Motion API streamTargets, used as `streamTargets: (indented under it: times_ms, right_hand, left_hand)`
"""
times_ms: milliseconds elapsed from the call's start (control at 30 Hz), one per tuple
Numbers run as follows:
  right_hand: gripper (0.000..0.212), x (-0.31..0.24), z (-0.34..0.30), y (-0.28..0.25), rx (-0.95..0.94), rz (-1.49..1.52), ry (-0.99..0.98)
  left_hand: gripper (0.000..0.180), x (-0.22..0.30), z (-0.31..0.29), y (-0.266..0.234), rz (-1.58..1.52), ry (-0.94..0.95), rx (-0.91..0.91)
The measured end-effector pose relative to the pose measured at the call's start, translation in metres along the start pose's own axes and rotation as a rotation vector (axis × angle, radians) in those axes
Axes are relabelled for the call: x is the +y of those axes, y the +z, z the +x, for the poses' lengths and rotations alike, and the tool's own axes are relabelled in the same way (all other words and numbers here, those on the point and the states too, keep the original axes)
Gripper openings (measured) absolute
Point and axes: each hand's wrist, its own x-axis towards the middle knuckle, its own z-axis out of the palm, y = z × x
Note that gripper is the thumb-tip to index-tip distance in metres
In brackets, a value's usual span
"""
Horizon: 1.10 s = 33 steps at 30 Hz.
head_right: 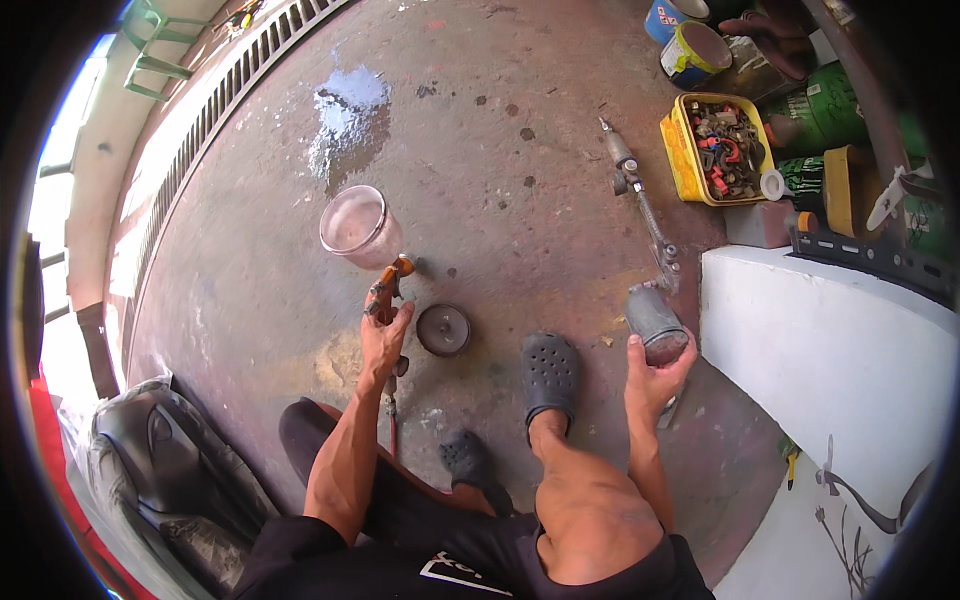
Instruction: The person assembles and adjusts a spray gun, attaches a hose, and pours liquid into the spray gun's cup. They then spray a covered object in the workshop.
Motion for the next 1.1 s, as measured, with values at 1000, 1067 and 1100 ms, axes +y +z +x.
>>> streamTargets:
  times_ms: [1000,1067,1100]
  right_hand:
    - [0.087,-0.131,-0.001,-0.034,-0.306,-0.285,-0.403]
    - [0.087,-0.135,-0.005,-0.033,-0.354,-0.303,-0.355]
    - [0.087,-0.136,-0.005,-0.033,-0.382,-0.312,-0.337]
  left_hand:
    - [0.04,0.058,0.005,-0.018,0.811,-0.17,-0.012]
    - [0.041,0.048,0.01,-0.03,0.858,-0.12,-0.044]
    - [0.044,0.05,0.015,-0.03,0.833,-0.144,-0.061]
